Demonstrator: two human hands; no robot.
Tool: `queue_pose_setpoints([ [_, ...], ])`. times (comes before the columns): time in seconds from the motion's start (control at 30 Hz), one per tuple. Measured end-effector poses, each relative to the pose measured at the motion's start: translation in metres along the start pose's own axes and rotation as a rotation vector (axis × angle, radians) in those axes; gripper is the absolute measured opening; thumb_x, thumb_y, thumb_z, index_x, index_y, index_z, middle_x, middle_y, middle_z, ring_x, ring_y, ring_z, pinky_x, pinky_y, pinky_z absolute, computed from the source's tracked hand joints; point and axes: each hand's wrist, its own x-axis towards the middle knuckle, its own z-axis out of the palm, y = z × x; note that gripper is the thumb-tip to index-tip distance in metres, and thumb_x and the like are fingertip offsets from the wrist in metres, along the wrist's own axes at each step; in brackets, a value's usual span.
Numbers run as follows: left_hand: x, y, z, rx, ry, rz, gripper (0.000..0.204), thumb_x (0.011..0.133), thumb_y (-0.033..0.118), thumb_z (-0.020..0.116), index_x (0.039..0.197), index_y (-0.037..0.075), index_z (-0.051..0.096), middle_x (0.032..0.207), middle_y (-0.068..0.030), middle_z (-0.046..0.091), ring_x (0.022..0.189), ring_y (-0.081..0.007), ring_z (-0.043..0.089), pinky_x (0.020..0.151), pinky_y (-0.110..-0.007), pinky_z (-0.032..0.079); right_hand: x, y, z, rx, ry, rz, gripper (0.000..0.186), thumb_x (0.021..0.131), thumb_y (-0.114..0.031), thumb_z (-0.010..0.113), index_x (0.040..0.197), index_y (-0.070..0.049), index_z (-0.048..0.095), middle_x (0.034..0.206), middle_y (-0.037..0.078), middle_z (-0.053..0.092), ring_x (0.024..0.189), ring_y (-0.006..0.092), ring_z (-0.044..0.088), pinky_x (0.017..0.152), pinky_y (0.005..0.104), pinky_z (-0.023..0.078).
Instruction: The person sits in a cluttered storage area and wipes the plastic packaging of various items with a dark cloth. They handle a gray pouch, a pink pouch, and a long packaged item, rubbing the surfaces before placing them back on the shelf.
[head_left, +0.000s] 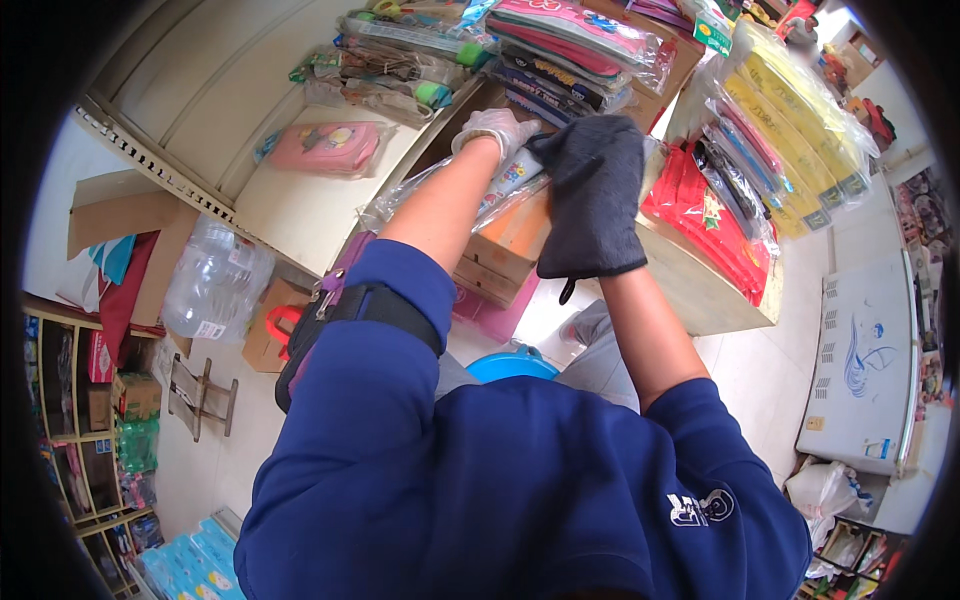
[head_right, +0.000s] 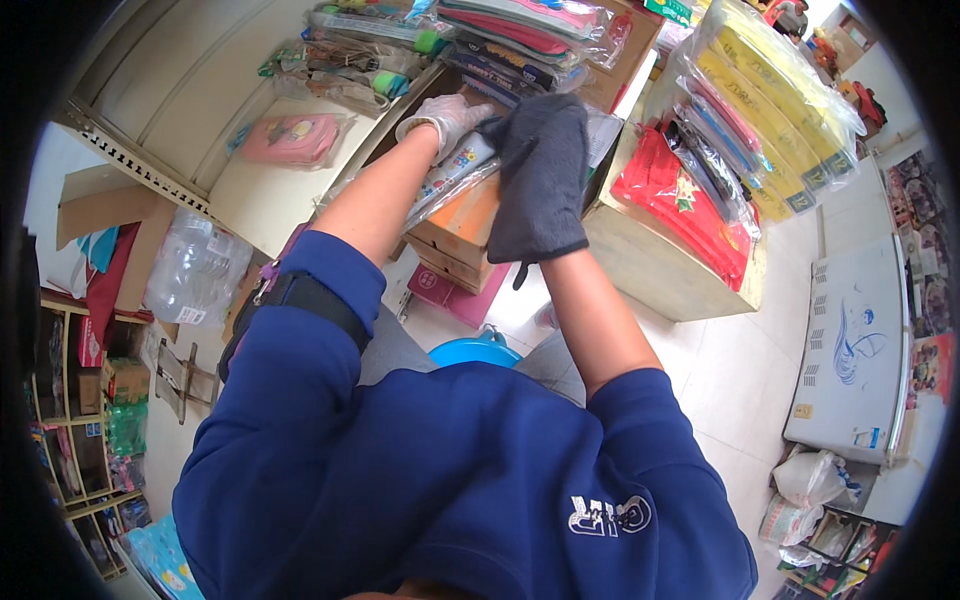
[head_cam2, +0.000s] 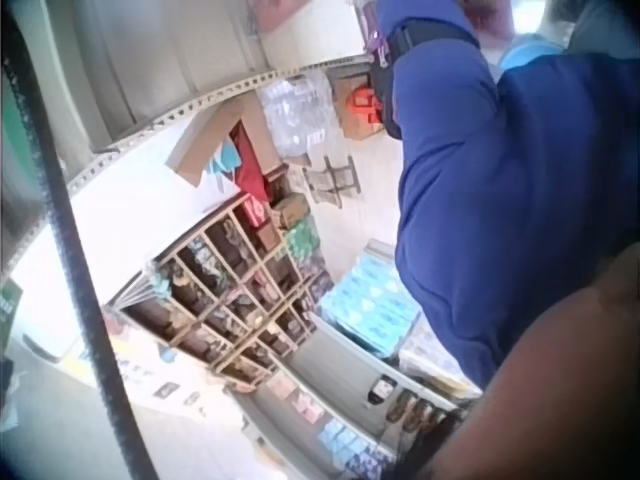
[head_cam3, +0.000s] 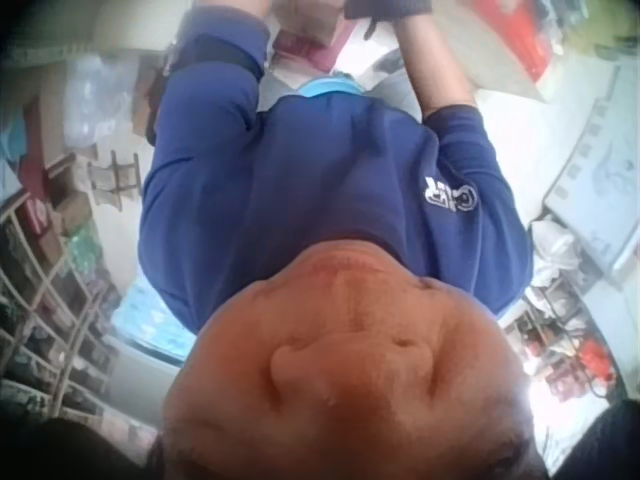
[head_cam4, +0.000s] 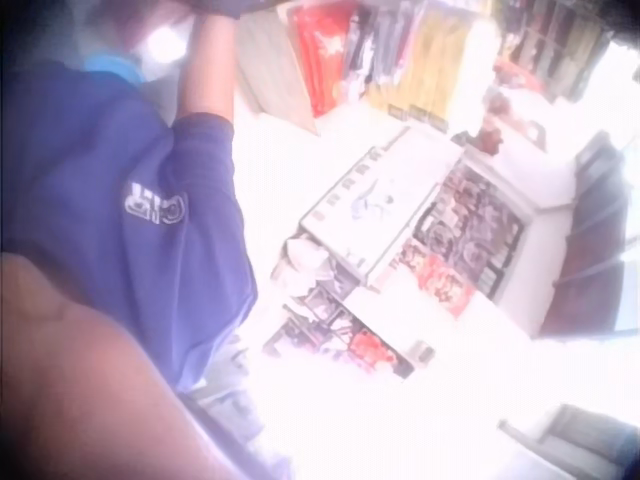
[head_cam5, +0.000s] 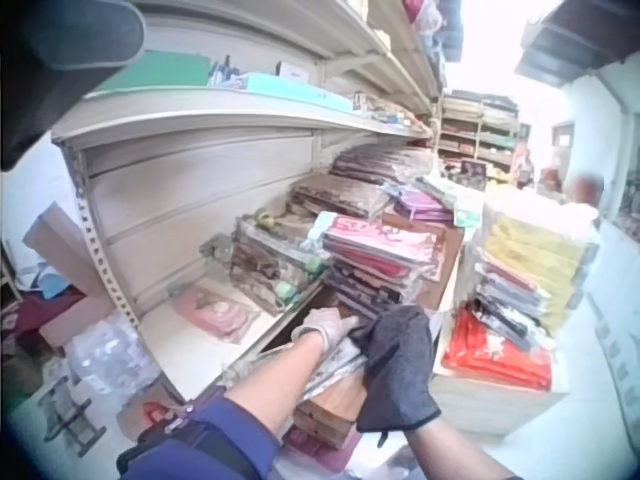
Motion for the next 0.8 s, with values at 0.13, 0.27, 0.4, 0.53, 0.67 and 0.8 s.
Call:
queue_pose_setpoints([
  [0.13,0.048,-0.025,0.038,-0.016,0.035,0.164,0.052,0.088,0.047,0.053,0.114,0.004,0.067,0.121,-0.0203,0.063,0.115,-0.0365,0.058,0.098,-0.043,0.045,-0.016,0.048,0.052,-0.127,-0.086,0.218,0.011,0.086,-0.011,0.059,0.093,-0.003,0.061,0.092,0.017,0.057,0.092,0.0326,0.056,0.084,0.0403,0.044],
  [0.27,0.015,-0.009,0.020,-0.235,0.051,0.037,0.044,0.089,0.039,0.053,0.114,0.006,0.068,0.121,-0.0206,0.063,0.113,-0.0377,0.059,0.095,-0.044,0.047,-0.021,0.035,0.080,0.291,-0.075,0.228,0.021,0.094,-0.015,0.048,0.107,-0.003,0.059,0.109,0.020,0.058,0.107,0.0336,0.055,0.095,0.0383,0.042],
  [0.4,0.037,-0.027,0.041,-0.257,0.139,-0.001,0.033,0.091,0.025,0.051,0.110,0.005,0.068,0.116,-0.0205,0.065,0.113,-0.0367,0.060,0.095,-0.044,0.048,0.013,-0.002,0.070,0.479,-0.220,0.159,0.023,0.095,-0.016,0.045,0.109,-0.003,0.058,0.111,0.021,0.058,0.110,0.0353,0.054,0.096,0.0391,0.042],
  [0.53,0.029,-0.013,0.044,-0.030,0.283,0.045,0.023,0.090,0.021,0.056,0.101,0.005,0.069,0.104,-0.0214,0.069,0.100,-0.0358,0.067,0.085,-0.044,0.054,0.018,0.006,0.068,0.216,-0.323,-0.012,0.023,0.094,-0.016,0.045,0.108,-0.003,0.057,0.110,0.022,0.058,0.109,0.0365,0.054,0.095,0.0400,0.042],
  [0.67,0.036,-0.016,0.050,-0.063,0.282,0.016,0.026,0.090,0.024,0.057,0.104,0.005,0.067,0.106,-0.0217,0.068,0.102,-0.0365,0.066,0.086,-0.044,0.053,0.009,0.011,0.060,0.125,-0.364,-0.117,0.023,0.093,-0.016,0.045,0.107,-0.002,0.057,0.109,0.022,0.059,0.108,0.0377,0.055,0.093,0.0409,0.043],
  [0.8,0.030,-0.015,0.045,-0.175,0.258,-0.022,0.035,0.089,0.033,0.058,0.108,0.004,0.064,0.109,-0.0230,0.066,0.107,-0.0385,0.062,0.091,-0.046,0.048,-0.006,0.017,0.044,0.083,-0.375,-0.173,0.022,0.091,-0.015,0.045,0.106,-0.002,0.056,0.108,0.023,0.059,0.107,0.0389,0.055,0.092,0.0419,0.043],
])
